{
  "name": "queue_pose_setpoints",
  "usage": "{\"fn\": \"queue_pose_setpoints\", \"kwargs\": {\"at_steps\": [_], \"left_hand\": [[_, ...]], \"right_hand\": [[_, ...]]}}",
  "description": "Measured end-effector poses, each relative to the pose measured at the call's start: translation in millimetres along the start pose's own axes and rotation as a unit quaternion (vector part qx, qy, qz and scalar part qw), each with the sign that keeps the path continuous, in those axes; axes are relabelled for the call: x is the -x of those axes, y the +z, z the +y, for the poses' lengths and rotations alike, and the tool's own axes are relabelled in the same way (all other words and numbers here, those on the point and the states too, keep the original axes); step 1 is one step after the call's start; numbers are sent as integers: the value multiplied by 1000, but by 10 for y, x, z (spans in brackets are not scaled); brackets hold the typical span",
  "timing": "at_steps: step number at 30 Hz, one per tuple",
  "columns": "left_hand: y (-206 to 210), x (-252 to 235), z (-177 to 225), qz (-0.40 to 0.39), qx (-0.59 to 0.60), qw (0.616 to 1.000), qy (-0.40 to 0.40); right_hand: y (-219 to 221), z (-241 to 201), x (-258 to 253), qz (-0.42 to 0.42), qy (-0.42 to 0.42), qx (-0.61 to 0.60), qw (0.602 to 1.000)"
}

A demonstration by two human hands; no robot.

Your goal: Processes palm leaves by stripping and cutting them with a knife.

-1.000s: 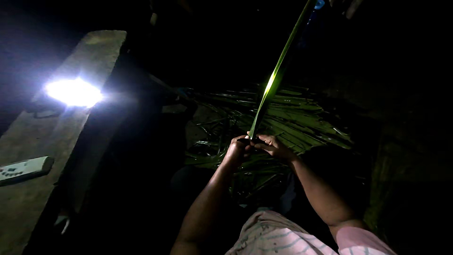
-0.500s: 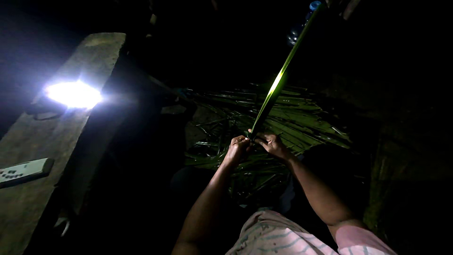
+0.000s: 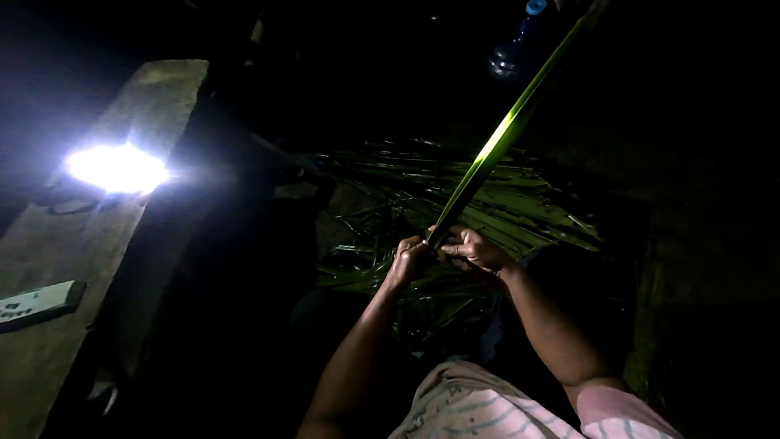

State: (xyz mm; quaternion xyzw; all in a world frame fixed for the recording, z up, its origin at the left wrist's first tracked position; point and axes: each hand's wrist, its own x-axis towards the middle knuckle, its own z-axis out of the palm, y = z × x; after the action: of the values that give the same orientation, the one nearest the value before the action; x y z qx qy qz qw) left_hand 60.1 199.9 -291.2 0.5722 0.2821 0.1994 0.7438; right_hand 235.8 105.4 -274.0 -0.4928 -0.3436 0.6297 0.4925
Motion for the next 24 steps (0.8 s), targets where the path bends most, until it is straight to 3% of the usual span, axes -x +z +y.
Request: {"fn": "queue_pose_setpoints", "kwargs": {"at_steps": [14,19,24], "left_hand": [[-72,-55,69,-13,2,999,-50],[-83,-4,141,-32,-72,994,-70],[-189,9,166,-50,-137,987,-68]], "right_hand": [[71,104,-88,88,-59,72,992],[4,95,-101,118,-102,80,984],[-67,41,-59,88,-101,41,990]]}}
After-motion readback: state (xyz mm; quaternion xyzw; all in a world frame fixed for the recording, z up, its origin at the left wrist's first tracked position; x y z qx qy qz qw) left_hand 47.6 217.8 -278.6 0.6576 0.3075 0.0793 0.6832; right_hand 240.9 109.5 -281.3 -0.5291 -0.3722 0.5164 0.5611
